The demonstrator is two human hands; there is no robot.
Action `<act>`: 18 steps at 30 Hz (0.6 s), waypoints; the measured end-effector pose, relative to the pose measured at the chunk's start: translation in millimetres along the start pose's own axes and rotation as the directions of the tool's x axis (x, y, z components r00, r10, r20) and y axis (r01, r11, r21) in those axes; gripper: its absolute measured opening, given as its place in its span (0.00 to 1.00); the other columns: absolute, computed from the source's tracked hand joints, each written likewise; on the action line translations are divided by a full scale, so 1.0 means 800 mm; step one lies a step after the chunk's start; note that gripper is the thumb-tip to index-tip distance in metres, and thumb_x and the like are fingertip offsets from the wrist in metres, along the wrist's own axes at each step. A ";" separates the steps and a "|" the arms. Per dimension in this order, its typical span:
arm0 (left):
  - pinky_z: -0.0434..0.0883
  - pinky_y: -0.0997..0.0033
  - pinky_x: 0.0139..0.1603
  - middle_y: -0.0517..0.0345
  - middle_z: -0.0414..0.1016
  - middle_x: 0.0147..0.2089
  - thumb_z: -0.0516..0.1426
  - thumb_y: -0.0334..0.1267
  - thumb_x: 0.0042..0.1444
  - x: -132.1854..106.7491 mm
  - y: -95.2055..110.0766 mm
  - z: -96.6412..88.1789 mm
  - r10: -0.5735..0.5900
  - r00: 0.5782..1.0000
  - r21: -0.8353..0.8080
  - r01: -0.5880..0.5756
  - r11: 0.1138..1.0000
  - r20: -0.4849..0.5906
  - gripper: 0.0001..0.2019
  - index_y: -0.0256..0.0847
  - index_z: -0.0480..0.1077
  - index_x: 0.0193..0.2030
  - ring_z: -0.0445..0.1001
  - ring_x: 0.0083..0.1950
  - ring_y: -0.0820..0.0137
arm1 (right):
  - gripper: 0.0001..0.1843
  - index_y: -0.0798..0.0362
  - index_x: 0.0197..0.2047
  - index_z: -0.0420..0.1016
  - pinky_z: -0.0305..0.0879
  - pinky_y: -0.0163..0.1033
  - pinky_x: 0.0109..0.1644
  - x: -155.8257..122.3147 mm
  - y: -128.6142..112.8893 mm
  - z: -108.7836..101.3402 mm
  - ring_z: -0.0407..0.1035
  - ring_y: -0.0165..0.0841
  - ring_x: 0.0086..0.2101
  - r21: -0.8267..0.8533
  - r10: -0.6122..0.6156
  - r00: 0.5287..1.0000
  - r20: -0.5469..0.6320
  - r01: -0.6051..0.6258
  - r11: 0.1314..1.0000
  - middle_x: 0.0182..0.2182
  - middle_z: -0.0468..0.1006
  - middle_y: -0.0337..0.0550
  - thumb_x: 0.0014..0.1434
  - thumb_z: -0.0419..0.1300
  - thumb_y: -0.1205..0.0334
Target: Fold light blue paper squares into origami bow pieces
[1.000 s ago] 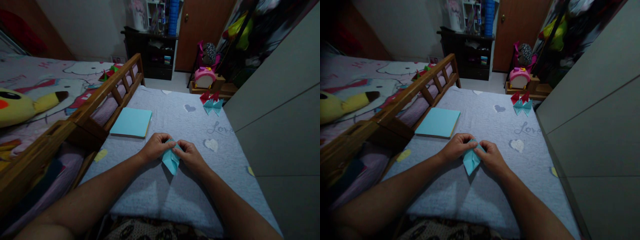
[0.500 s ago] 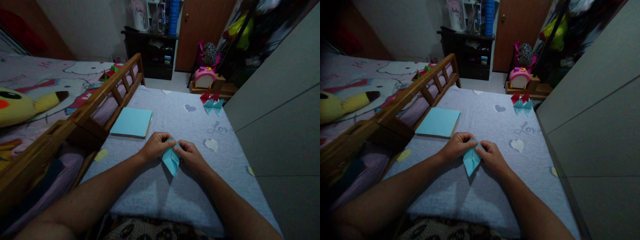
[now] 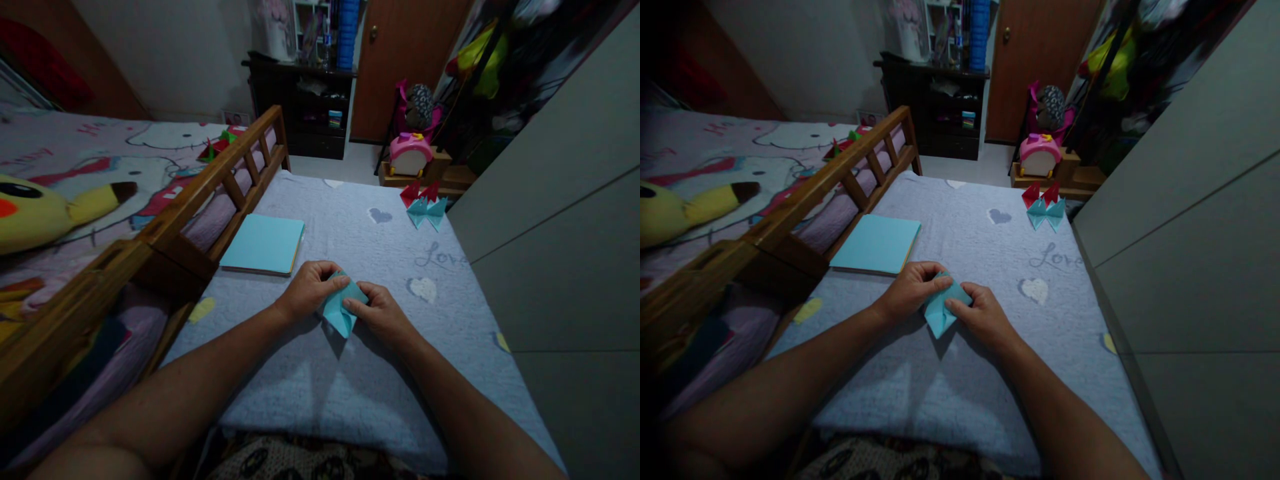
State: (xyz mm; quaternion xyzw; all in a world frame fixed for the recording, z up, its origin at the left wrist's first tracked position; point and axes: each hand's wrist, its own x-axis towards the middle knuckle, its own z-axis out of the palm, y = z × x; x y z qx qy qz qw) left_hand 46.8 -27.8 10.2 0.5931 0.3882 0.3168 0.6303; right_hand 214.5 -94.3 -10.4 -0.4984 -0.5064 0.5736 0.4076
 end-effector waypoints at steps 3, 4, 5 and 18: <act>0.61 0.76 0.26 0.61 0.68 0.25 0.64 0.46 0.48 -0.001 0.001 0.001 -0.006 1.000 -0.009 0.006 1.000 -0.012 0.14 0.35 0.72 0.28 0.62 0.26 0.76 | 0.17 0.55 0.32 0.73 0.54 0.34 0.28 0.000 -0.001 0.000 0.57 0.27 0.25 -0.021 -0.005 1.000 -0.013 0.005 1.000 0.23 0.65 0.35 0.55 0.65 0.48; 0.61 0.76 0.26 0.61 0.68 0.25 0.64 0.46 0.48 -0.001 0.001 0.002 -0.007 1.000 -0.009 0.007 1.000 -0.016 0.14 0.35 0.73 0.29 0.62 0.26 0.76 | 0.16 0.55 0.32 0.73 0.54 0.34 0.27 0.000 -0.001 0.000 0.57 0.27 0.24 -0.032 -0.006 1.000 -0.020 0.005 0.999 0.23 0.65 0.35 0.55 0.65 0.49; 0.61 0.76 0.26 0.61 0.68 0.25 0.64 0.46 0.48 -0.002 0.001 0.002 -0.006 1.000 -0.007 0.006 1.000 -0.017 0.14 0.35 0.73 0.29 0.63 0.26 0.76 | 0.16 0.55 0.32 0.73 0.54 0.33 0.27 0.001 -0.001 0.001 0.57 0.27 0.24 -0.045 -0.007 1.000 -0.027 0.005 0.999 0.22 0.65 0.34 0.54 0.65 0.50; 0.59 0.77 0.24 0.62 0.66 0.24 0.66 0.45 0.47 -0.003 -0.001 -0.002 -0.040 0.992 0.066 0.032 0.997 0.122 0.14 0.35 0.70 0.27 0.61 0.25 0.77 | 0.14 0.55 0.31 0.74 0.52 0.33 0.26 0.000 -0.001 0.002 0.57 0.26 0.23 -0.075 0.028 0.998 -0.061 -0.033 0.997 0.21 0.66 0.34 0.54 0.64 0.52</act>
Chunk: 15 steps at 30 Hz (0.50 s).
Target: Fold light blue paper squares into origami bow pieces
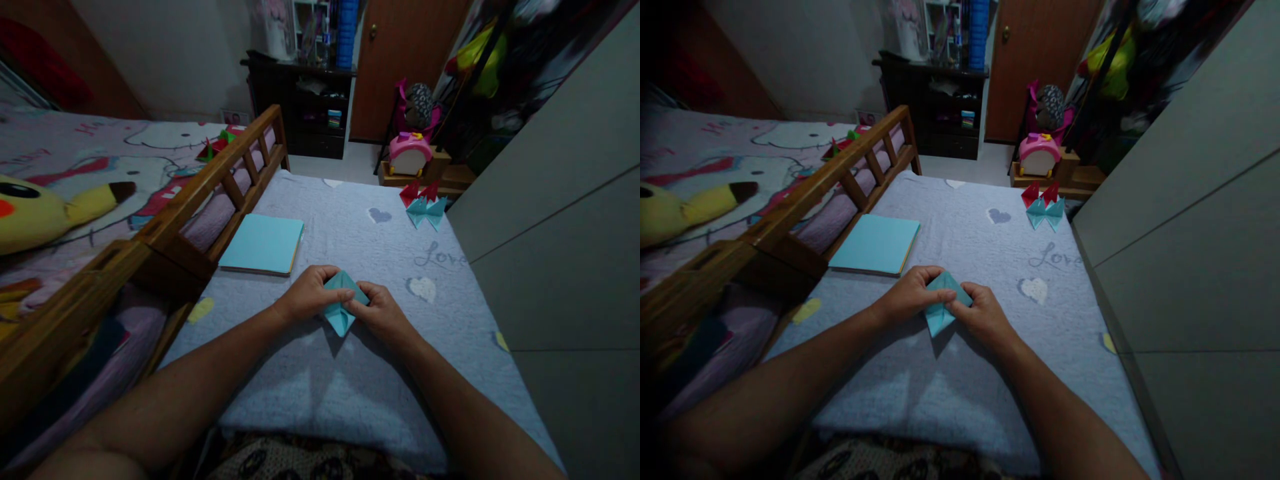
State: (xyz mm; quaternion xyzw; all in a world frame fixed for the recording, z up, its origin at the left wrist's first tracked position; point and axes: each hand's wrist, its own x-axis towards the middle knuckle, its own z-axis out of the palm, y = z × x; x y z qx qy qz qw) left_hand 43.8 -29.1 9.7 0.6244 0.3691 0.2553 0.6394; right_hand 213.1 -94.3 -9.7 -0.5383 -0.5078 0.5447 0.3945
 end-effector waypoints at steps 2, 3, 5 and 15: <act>0.57 0.77 0.23 0.62 0.65 0.23 0.66 0.45 0.48 0.000 -0.002 -0.001 -0.011 1.000 0.003 0.011 1.000 0.023 0.15 0.35 0.70 0.26 0.60 0.23 0.78 | 0.15 0.55 0.31 0.74 0.52 0.33 0.26 0.000 -0.001 0.000 0.57 0.26 0.23 0.007 0.007 1.000 0.000 -0.007 1.000 0.21 0.66 0.34 0.54 0.65 0.50; 0.57 0.77 0.23 0.62 0.65 0.23 0.65 0.45 0.49 0.000 -0.003 -0.002 -0.013 1.000 -0.003 0.013 1.000 0.026 0.15 0.35 0.70 0.26 0.60 0.23 0.78 | 0.16 0.55 0.31 0.74 0.52 0.33 0.26 -0.001 -0.002 -0.001 0.57 0.26 0.23 0.021 0.008 1.000 0.005 -0.008 1.000 0.21 0.66 0.34 0.53 0.66 0.49; 0.58 0.77 0.22 0.62 0.65 0.23 0.65 0.46 0.49 0.000 -0.003 -0.003 -0.017 1.000 -0.032 0.018 0.999 0.027 0.15 0.35 0.70 0.26 0.60 0.22 0.78 | 0.19 0.55 0.30 0.73 0.52 0.33 0.26 -0.002 -0.003 -0.002 0.57 0.26 0.22 0.083 0.006 1.000 0.030 -0.008 0.997 0.21 0.66 0.35 0.54 0.65 0.46; 0.61 0.77 0.23 0.62 0.68 0.23 0.66 0.45 0.49 -0.002 0.003 -0.004 -0.004 1.000 -0.091 0.003 0.996 -0.005 0.14 0.36 0.71 0.26 0.63 0.23 0.77 | 0.22 0.55 0.31 0.73 0.52 0.34 0.26 -0.003 -0.003 -0.004 0.58 0.26 0.21 0.194 -0.006 0.996 0.085 -0.011 0.981 0.19 0.66 0.35 0.56 0.64 0.42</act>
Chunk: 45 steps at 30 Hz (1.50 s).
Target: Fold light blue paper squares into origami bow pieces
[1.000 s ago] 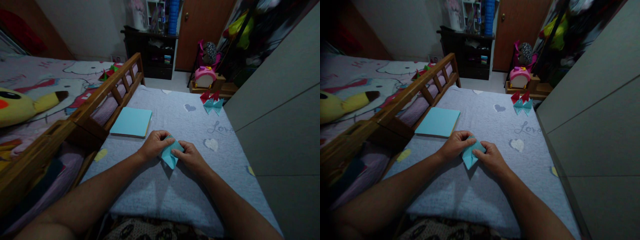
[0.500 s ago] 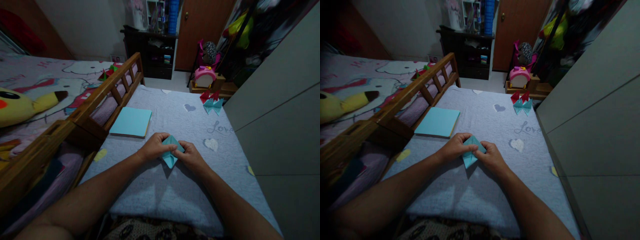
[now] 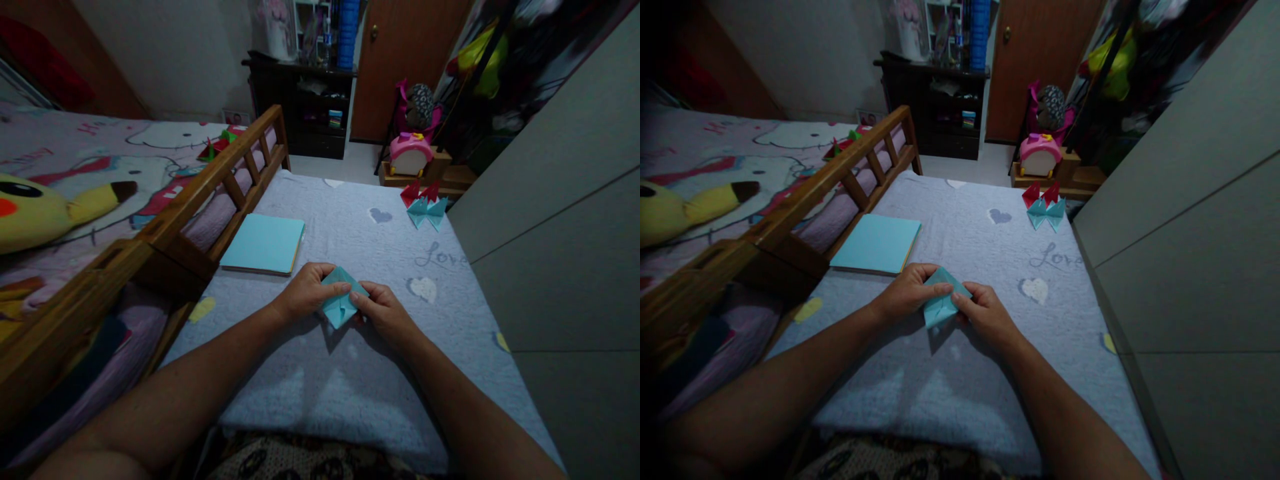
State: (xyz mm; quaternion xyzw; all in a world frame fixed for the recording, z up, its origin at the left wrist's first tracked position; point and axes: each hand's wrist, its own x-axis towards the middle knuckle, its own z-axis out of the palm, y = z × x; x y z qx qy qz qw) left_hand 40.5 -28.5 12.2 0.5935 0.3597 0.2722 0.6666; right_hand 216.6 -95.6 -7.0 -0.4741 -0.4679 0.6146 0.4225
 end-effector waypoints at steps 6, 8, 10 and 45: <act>0.60 0.77 0.23 0.61 0.68 0.23 0.65 0.45 0.50 -0.001 0.000 0.002 0.034 0.999 0.042 -0.034 0.999 -0.014 0.14 0.35 0.71 0.27 0.63 0.23 0.77 | 0.21 0.54 0.32 0.73 0.53 0.34 0.25 0.001 0.007 -0.002 0.58 0.26 0.22 -0.068 -0.006 0.999 -0.032 0.004 0.998 0.20 0.67 0.34 0.55 0.65 0.43; 0.60 0.77 0.22 0.61 0.67 0.24 0.65 0.45 0.51 -0.001 -0.001 0.003 0.042 0.999 0.056 -0.041 0.998 -0.017 0.14 0.35 0.71 0.28 0.62 0.23 0.78 | 0.20 0.54 0.31 0.72 0.53 0.34 0.25 0.001 0.007 -0.002 0.59 0.26 0.22 -0.084 -0.017 0.999 -0.036 0.014 0.996 0.20 0.66 0.34 0.55 0.65 0.44; 0.60 0.78 0.22 0.62 0.66 0.23 0.64 0.45 0.51 -0.001 -0.001 0.003 0.046 0.999 0.067 -0.045 0.997 -0.018 0.14 0.35 0.71 0.27 0.61 0.23 0.78 | 0.20 0.54 0.31 0.72 0.53 0.34 0.25 0.001 0.007 -0.001 0.58 0.26 0.22 -0.091 -0.025 0.999 -0.041 0.021 0.996 0.21 0.66 0.34 0.55 0.65 0.44; 0.59 0.77 0.23 0.64 0.63 0.23 0.62 0.47 0.54 -0.003 0.003 0.007 0.082 0.993 0.058 -0.077 0.995 -0.084 0.16 0.36 0.69 0.27 0.59 0.23 0.78 | 0.18 0.54 0.28 0.71 0.51 0.33 0.24 -0.001 0.002 0.001 0.57 0.26 0.20 -0.089 -0.034 0.998 -0.061 0.029 0.996 0.19 0.65 0.33 0.58 0.62 0.47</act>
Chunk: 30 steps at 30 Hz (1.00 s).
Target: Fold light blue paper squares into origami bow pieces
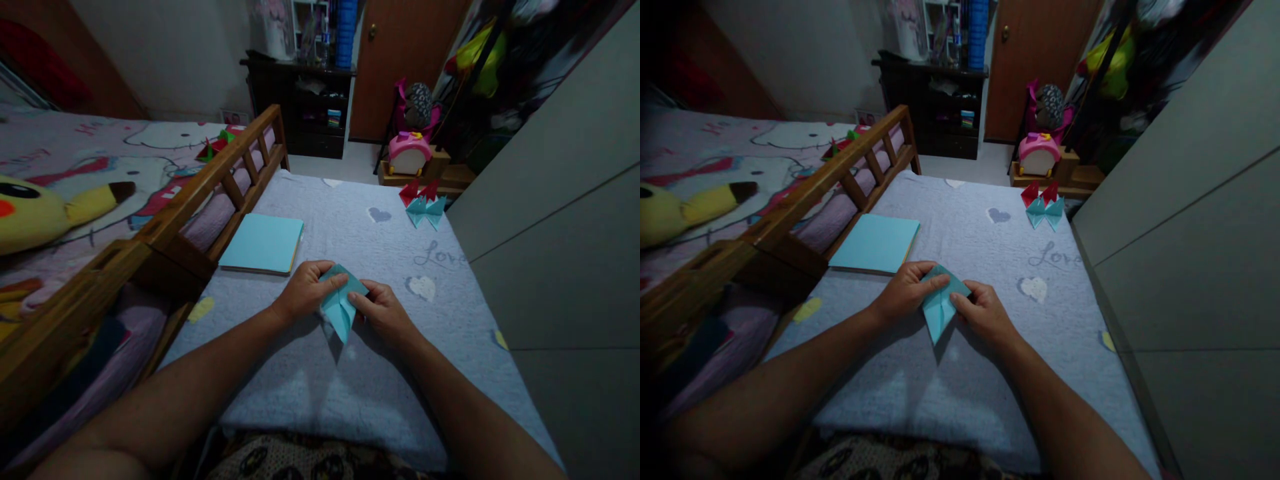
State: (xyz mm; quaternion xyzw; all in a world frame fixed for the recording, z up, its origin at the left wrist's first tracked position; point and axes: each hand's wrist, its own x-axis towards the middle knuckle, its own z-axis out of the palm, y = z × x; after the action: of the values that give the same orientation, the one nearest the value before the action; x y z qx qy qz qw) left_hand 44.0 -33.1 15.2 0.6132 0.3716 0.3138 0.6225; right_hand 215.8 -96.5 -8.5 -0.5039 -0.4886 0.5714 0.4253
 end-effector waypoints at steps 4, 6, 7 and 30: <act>0.60 0.77 0.25 0.63 0.64 0.26 0.62 0.46 0.56 -0.001 -0.001 -0.001 0.028 1.000 0.027 -0.028 0.999 -0.006 0.15 0.36 0.69 0.28 0.61 0.25 0.77 | 0.18 0.54 0.27 0.70 0.50 0.34 0.24 0.001 -0.002 0.001 0.56 0.26 0.20 -0.010 -0.001 1.000 -0.025 0.001 1.000 0.18 0.65 0.33 0.57 0.63 0.47; 0.62 0.77 0.27 0.62 0.67 0.30 0.62 0.45 0.56 -0.001 -0.001 -0.002 0.046 0.999 -0.026 -0.046 0.999 -0.001 0.13 0.38 0.71 0.40 0.64 0.28 0.76 | 0.18 0.54 0.27 0.71 0.51 0.34 0.24 0.001 -0.003 0.001 0.56 0.26 0.20 -0.015 -0.005 0.999 -0.043 0.004 1.000 0.18 0.65 0.34 0.57 0.63 0.47; 0.63 0.77 0.28 0.62 0.68 0.33 0.62 0.45 0.56 -0.002 -0.001 -0.004 0.053 0.999 -0.069 -0.052 0.996 0.011 0.16 0.41 0.70 0.48 0.66 0.29 0.75 | 0.18 0.54 0.27 0.71 0.51 0.34 0.24 0.001 -0.004 0.001 0.56 0.26 0.20 -0.014 -0.006 0.998 -0.057 0.005 1.000 0.18 0.65 0.34 0.57 0.63 0.47; 0.68 0.70 0.43 0.60 0.72 0.39 0.63 0.34 0.55 -0.010 -0.021 -0.010 0.099 0.976 0.073 -0.115 0.991 0.193 0.23 0.50 0.67 0.58 0.71 0.40 0.71 | 0.16 0.54 0.30 0.72 0.53 0.32 0.22 0.004 0.000 -0.005 0.56 0.24 0.17 0.273 0.069 0.962 -0.266 0.006 0.962 0.16 0.65 0.31 0.53 0.67 0.49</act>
State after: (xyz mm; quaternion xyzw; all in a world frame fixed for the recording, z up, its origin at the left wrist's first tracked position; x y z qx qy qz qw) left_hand 32.4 -36.5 -0.7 0.6849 0.2899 0.2713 0.6109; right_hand 219.5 -93.1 -9.0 -0.5227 -0.3344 0.5648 0.5440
